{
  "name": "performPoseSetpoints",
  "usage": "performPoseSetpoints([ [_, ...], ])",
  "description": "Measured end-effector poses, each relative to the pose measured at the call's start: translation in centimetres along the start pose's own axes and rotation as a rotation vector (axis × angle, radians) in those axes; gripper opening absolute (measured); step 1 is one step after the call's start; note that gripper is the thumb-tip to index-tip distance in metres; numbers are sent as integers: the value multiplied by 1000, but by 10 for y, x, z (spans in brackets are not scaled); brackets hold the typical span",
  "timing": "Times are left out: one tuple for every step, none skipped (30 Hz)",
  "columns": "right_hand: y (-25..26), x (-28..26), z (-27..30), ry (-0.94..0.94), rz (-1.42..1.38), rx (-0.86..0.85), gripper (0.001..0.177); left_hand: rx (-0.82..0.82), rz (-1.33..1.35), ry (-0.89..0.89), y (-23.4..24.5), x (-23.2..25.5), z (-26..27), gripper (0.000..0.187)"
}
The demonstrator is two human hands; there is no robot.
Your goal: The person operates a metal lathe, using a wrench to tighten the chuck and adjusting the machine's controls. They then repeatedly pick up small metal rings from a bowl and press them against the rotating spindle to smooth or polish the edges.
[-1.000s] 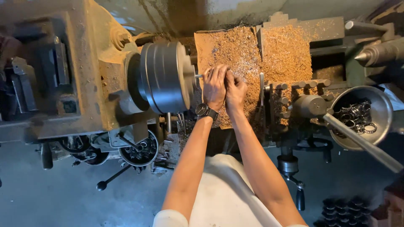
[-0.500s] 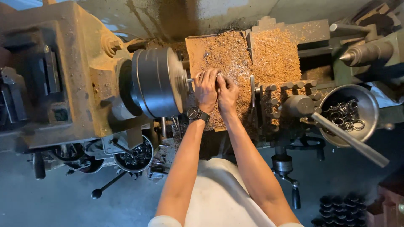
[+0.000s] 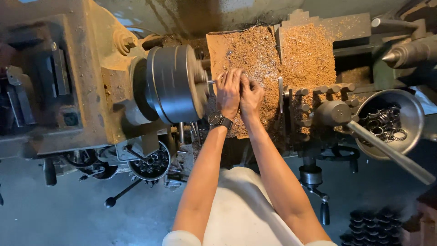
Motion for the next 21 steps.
performPoseSetpoints([
  [0, -5, 1, -38, 75, 36, 36, 11, 5, -1, 3, 2, -1, 28],
  [3, 0, 0, -39, 76, 33, 36, 12, 4, 2, 11, 5, -3, 28],
  [10, 7, 0, -73, 128, 78, 39, 5, 15, -6, 19, 10, -5, 28],
  [16, 14, 0, -108, 180, 123, 44, -2, 25, -15, 26, 14, -7, 29],
  [17, 14, 2, -109, 181, 120, 44, -1, 23, -13, 27, 13, -6, 29],
  [15, 13, 3, -78, 76, 68, 42, -18, 19, -5, 26, 11, -6, 28],
  [14, 12, 4, -47, -27, 20, 41, -37, 18, 1, 23, 10, -6, 28],
  [11, 3, 6, -47, -26, 21, 41, -38, 19, 1, 21, 10, -7, 28],
  [2, -9, 10, 17, -54, -45, 39, -62, 12, 10, 19, 9, -6, 27],
  [-6, -22, 14, 78, -81, -114, 40, -87, 4, 18, 17, 8, -6, 27],
  [-7, -19, 12, 79, -84, -114, 40, -87, 2, 16, 19, 7, -7, 27],
  [-6, -16, 9, 67, 14, -62, 40, -80, 6, 5, 22, 8, -9, 29],
  [-2, -13, 8, 55, 116, -12, 41, -72, 13, -4, 24, 9, -9, 30],
  [0, -6, 5, 56, 116, -14, 41, -69, 12, -3, 24, 9, -7, 30],
  [7, 3, 3, 32, 147, 57, 42, -48, 18, -7, 24, 9, -6, 31],
  [14, 12, 0, 6, 178, 128, 43, -26, 25, -11, 25, 9, -4, 32],
  [15, 11, 1, 13, 174, 127, 43, -21, 25, -16, 22, 8, -3, 32],
  [15, 11, 2, -1, 179, 113, 42, -24, 17, -9, 20, 6, -2, 31],
  [14, 10, 1, -14, 185, 98, 41, -26, 10, -1, 17, 4, -2, 30],
  [13, 9, 1, -7, 183, 96, 41, -19, 10, -5, 18, 5, -4, 30],
  [9, 5, 1, 34, 50, 17, 41, -39, 5, 5, 17, 6, -5, 30],
])
Point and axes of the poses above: each hand's wrist, its own z-axis away from the middle knuckle, its own y-axis out of the back of the hand, x = y × z, the point moved 6 cm from there along -z, towards the middle knuckle, and after that the axes turned 10 degrees about -z, right-handed, at the moved point
